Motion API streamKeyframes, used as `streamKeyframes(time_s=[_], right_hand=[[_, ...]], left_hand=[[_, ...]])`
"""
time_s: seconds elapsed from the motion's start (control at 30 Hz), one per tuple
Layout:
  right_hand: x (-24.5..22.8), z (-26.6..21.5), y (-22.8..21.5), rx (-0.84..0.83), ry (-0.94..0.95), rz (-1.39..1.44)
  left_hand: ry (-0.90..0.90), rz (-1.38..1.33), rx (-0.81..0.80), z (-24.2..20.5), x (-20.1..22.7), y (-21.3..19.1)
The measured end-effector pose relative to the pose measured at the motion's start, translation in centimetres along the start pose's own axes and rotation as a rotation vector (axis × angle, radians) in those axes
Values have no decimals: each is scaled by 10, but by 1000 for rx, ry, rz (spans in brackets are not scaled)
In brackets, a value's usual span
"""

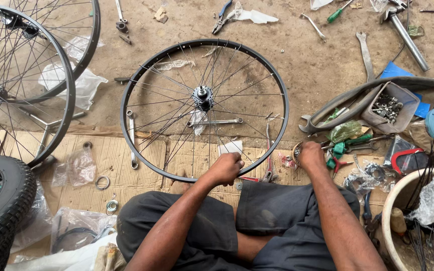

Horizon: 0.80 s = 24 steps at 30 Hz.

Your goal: The person sits on the floor and repeatedly tightens the nipples on the spokes of a bicycle wheel using a spoke wrench. The person rotates the wheel to access different spokes and continues the tightening process.

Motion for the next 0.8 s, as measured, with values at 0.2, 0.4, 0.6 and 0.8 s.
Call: streamKeyframes(time_s=[0.2,0.4,0.6,0.8], right_hand=[[-5,-29,-78,-233,313,830],[23,-53,-132,-744,-141,2000],[12,-105,-119,-538,86,1939],[-10,-170,-81,-680,91,2025]], left_hand=[[167,249,247,3,-13,39],[69,-20,86,5,-11,37],[119,-80,52,4,7,27],[96,-222,33,-1,17,17]])
Point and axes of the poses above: each hand's wrist, its own z-axis towards the middle knuckle, its own y-axis out of the palm, x = y × z, the point moved 1 cm from there along z, towards the middle knuckle, and after that the axes turned 15 degrees about y, right-handed, at the moved point
